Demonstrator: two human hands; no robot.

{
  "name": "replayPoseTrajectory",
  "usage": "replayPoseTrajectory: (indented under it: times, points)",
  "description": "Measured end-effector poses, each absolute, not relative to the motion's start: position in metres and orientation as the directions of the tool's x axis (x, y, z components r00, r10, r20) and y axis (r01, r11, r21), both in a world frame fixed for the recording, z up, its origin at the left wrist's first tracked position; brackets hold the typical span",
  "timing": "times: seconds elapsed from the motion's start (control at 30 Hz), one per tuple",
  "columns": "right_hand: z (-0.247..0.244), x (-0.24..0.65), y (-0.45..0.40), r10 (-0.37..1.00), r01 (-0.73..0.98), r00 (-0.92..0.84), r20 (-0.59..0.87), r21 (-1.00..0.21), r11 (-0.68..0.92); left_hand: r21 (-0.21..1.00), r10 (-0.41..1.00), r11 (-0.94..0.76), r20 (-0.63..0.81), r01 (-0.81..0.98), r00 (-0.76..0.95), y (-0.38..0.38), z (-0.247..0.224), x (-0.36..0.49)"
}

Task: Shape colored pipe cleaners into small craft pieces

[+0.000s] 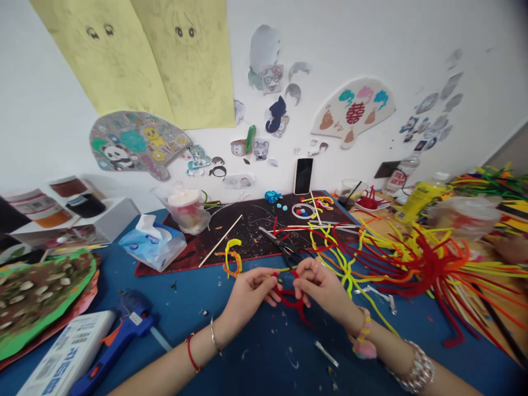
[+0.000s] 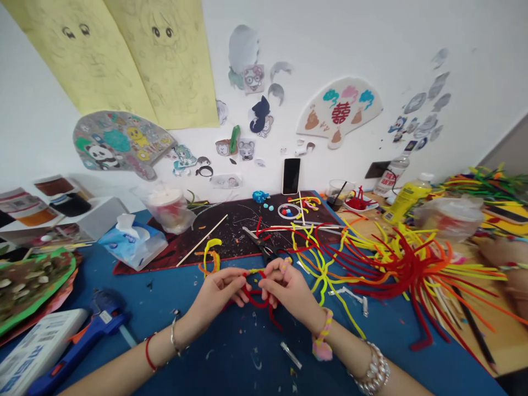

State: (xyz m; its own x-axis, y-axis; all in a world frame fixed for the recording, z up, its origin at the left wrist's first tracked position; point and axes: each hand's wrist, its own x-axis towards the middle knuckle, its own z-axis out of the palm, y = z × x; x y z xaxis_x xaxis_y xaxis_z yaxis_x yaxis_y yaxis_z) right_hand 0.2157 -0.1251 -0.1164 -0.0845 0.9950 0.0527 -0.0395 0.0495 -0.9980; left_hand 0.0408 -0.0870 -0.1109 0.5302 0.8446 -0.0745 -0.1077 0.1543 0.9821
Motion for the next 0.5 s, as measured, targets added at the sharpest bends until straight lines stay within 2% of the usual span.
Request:
replayPoseTrajectory:
  times: [0.2, 0.33, 0.5]
  points:
    - [-0.113, 0.208, -0.130, 0.993, 0.071, -0.118, 0.001, -0.997, 0.009, 0.973, 0.821, 0.211, -0.124, -0.094, 0.557, -0.093, -0.111, 0.042]
    - [-0.117, 0.207, -0.131, 0.994, 0.116, -0.104, 0.039, -0.992, 0.051, 0.953, 0.834, 0.271, -0.161, -0.137, 0.528, -0.097, -0.110, 0.042]
    - [-0.121, 0.206, -0.131, 0.993, 0.140, -0.093, 0.068, -0.987, 0.081, 0.949, 0.844, 0.267, -0.147, -0.167, 0.516, -0.099, -0.114, 0.042]
